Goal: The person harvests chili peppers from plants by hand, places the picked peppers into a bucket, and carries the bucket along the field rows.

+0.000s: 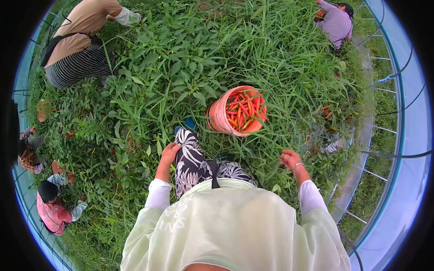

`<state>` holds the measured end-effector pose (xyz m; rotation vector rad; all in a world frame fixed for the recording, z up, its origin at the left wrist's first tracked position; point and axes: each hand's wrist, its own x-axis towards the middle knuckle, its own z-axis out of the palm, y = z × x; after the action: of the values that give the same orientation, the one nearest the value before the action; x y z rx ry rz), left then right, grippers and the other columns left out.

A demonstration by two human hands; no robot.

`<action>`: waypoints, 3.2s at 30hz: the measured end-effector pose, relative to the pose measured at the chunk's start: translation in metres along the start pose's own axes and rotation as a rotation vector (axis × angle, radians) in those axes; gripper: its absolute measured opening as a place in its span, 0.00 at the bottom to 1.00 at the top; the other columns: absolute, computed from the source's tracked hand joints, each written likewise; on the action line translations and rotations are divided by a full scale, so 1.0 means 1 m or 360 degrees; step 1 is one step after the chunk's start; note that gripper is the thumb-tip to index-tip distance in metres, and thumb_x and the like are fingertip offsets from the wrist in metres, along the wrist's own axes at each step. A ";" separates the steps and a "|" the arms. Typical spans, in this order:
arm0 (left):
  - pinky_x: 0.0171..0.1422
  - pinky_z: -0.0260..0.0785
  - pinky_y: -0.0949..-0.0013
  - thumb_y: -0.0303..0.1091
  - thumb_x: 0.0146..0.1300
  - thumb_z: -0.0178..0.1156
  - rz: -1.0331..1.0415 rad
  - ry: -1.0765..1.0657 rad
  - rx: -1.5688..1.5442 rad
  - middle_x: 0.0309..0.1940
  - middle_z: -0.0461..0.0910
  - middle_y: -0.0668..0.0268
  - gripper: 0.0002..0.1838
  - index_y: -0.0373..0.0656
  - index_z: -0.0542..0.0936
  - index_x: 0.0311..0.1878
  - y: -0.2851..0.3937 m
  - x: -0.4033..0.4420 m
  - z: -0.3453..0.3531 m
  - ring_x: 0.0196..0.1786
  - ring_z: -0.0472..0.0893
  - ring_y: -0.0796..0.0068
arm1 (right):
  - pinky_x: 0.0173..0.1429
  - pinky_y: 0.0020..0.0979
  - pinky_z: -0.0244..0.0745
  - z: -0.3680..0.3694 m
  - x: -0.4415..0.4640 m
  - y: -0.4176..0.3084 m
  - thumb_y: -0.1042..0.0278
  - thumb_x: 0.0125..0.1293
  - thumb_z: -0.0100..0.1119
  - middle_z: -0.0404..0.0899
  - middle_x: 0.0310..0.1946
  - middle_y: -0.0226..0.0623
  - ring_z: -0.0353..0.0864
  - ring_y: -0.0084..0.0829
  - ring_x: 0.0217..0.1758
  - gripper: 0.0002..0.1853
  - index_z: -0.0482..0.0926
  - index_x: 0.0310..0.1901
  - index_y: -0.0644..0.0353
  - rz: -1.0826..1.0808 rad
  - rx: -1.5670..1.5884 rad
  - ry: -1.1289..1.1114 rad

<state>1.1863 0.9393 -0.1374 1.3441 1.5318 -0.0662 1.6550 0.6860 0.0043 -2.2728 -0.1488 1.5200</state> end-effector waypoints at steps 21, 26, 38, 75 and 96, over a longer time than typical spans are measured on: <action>0.65 0.53 0.56 0.53 0.47 0.64 -0.0482 -0.0254 0.1148 0.61 0.60 0.54 0.50 0.46 0.48 0.68 0.119 0.049 0.008 0.61 0.64 0.51 | 0.56 0.46 0.69 0.231 0.225 0.040 0.50 0.57 0.58 0.59 0.62 0.53 0.67 0.51 0.58 0.37 0.56 0.64 0.57 0.0756 0.2162 0.0341; 0.58 0.61 0.48 0.56 0.38 0.68 -0.0362 -0.0169 0.1297 0.56 0.61 0.51 0.57 0.43 0.46 0.67 0.112 0.070 0.005 0.57 0.68 0.50 | 0.50 0.42 0.75 0.248 0.273 0.065 0.57 0.53 0.59 0.78 0.43 0.39 0.77 0.38 0.47 0.20 0.74 0.48 0.54 0.0431 0.2632 0.0246; 0.57 0.60 0.49 0.51 0.40 0.68 -0.0310 -0.0067 0.1261 0.52 0.64 0.51 0.52 0.45 0.51 0.66 0.137 0.093 -0.011 0.55 0.68 0.50 | 0.26 0.28 0.80 0.219 0.248 -0.066 0.68 0.54 0.54 0.80 0.31 0.40 0.81 0.34 0.29 0.12 0.73 0.40 0.62 0.0551 0.1797 0.0298; 0.53 0.62 0.46 0.52 0.42 0.66 -0.0752 -0.0027 0.0880 0.54 0.63 0.49 0.51 0.47 0.51 0.68 0.203 0.157 0.068 0.54 0.68 0.45 | 0.14 0.19 0.67 -0.140 0.581 -0.435 0.64 0.56 0.45 0.76 0.35 0.49 0.74 0.38 0.22 0.19 0.68 0.46 0.68 -0.0151 0.1584 0.0436; 0.61 0.58 0.53 0.36 0.41 0.70 -0.1162 0.0063 0.0549 0.56 0.56 0.43 0.42 0.37 0.57 0.58 0.271 0.172 0.105 0.58 0.63 0.43 | 0.13 0.17 0.63 -0.167 0.566 -0.568 0.62 0.59 0.44 0.74 0.38 0.59 0.76 0.54 0.30 0.20 0.66 0.46 0.71 -0.0098 0.1499 -0.0003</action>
<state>1.4863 1.0924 -0.1555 0.9704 2.0398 -0.7924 2.1089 1.3333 -0.2116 -1.4859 0.4118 1.1849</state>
